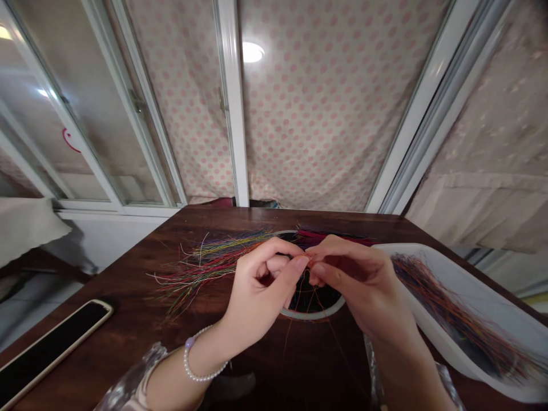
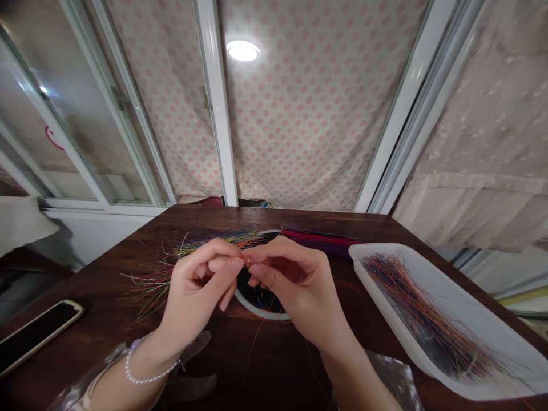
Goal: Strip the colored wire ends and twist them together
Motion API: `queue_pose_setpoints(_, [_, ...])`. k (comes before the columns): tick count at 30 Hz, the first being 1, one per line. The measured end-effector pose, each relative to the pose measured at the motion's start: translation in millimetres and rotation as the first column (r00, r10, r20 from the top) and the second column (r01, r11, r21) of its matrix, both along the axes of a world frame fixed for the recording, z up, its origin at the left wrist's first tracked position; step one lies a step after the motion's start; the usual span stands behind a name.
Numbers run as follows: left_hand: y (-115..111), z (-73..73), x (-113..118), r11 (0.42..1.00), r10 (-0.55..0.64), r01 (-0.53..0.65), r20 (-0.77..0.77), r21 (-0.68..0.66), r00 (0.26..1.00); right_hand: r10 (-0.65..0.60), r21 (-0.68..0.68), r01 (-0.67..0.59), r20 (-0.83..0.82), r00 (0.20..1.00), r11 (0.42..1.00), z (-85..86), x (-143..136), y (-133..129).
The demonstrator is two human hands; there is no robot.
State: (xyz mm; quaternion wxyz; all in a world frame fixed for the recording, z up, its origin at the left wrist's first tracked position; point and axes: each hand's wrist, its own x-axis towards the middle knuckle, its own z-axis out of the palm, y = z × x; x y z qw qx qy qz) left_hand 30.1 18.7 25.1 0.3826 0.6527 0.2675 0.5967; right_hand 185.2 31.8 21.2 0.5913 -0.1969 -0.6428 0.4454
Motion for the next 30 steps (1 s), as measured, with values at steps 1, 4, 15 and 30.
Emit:
queue_pose_setpoints(1, [0.1, 0.4, -0.2, 1.000, -0.003, 0.003, 0.002, -0.006, 1.000, -0.012, 0.010, 0.012, 0.006, 1.000, 1.000, 0.1, 0.0, -0.1])
queue_pose_setpoints(4, [-0.1, 1.3, -0.3, 1.000, 0.013, -0.013, 0.003, 0.006, 1.000, -0.050, 0.050, 0.050, 0.015, 0.999, 0.998, 0.1, 0.4, -0.6])
queue_pose_setpoints(15, [-1.7, 5.1, -0.7, 0.996, 0.086, -0.086, -0.034, 0.021, 0.996, -0.122, 0.097, 0.116, 0.061, 0.991, 0.989, 4.3, 0.2, -3.8])
queue_pose_setpoints(30, [-0.4, -1.9, 1.0, 0.991, 0.128, -0.127, 0.002, 0.051, 0.992, -0.173, 0.051, 0.169, 0.096, 0.980, 0.984, 1.8, 2.3, -4.3])
